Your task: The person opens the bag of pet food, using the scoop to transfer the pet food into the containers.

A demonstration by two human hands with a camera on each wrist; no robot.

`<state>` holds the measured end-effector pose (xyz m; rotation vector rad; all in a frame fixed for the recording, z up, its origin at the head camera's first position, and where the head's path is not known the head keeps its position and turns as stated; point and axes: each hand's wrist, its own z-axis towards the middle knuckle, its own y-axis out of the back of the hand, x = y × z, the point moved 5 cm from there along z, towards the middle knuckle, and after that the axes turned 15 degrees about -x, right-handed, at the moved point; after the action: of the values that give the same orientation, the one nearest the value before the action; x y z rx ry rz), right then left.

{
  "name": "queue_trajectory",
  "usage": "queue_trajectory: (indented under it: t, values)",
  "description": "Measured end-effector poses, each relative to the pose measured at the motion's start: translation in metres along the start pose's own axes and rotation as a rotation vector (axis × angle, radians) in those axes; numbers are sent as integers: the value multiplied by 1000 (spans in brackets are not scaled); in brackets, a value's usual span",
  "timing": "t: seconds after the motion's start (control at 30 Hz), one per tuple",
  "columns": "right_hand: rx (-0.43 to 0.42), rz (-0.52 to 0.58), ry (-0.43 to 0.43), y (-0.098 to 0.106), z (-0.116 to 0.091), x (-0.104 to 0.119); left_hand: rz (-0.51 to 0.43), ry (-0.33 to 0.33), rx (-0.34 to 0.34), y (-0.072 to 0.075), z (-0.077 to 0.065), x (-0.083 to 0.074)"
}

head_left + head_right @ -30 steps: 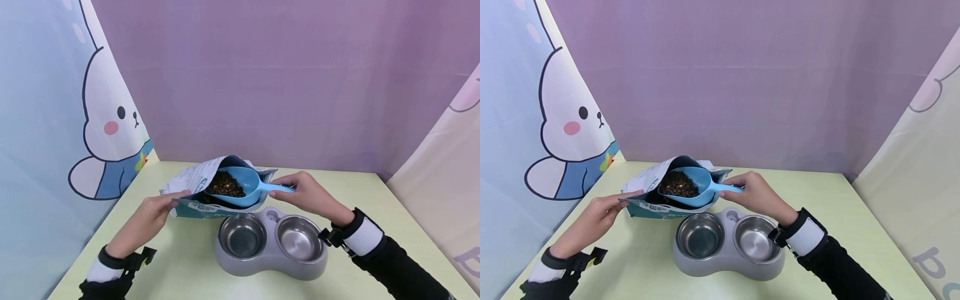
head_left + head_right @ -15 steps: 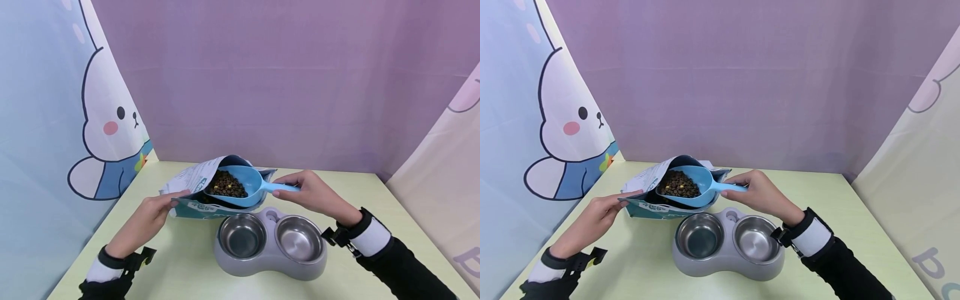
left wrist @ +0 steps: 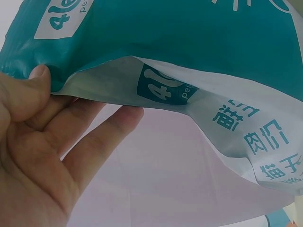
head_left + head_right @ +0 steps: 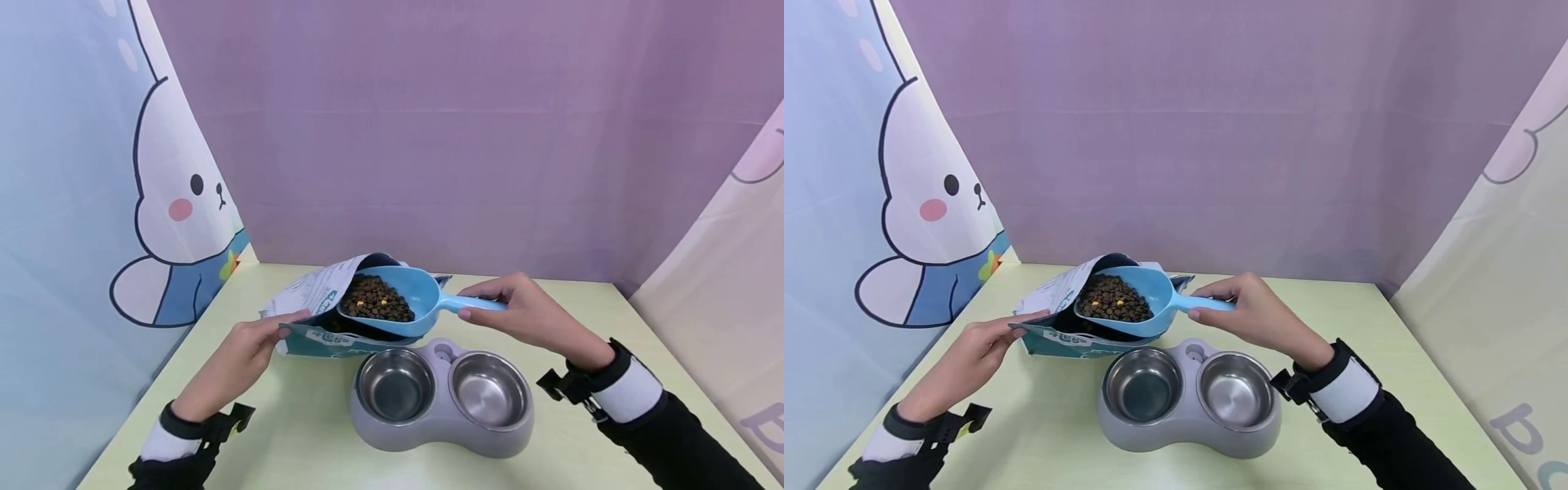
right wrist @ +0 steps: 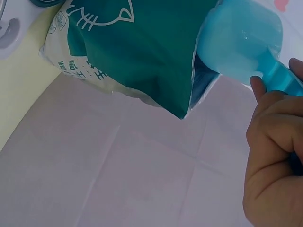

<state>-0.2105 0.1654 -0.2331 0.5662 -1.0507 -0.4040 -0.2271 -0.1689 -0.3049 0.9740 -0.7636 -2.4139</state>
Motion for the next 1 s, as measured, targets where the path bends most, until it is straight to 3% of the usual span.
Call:
queue_trajectory:
  t: [0.27,0.73,1.0]
  values:
    - [-12,12,4,10,-7,-2,5,13,9,-1,0,0]
    - [-71,-91,21,38,-28,-4,-16,11,13,-2,1,1]
    - [-112,-89,129,59,-50,-13,-3,10,9,-2,1,0]
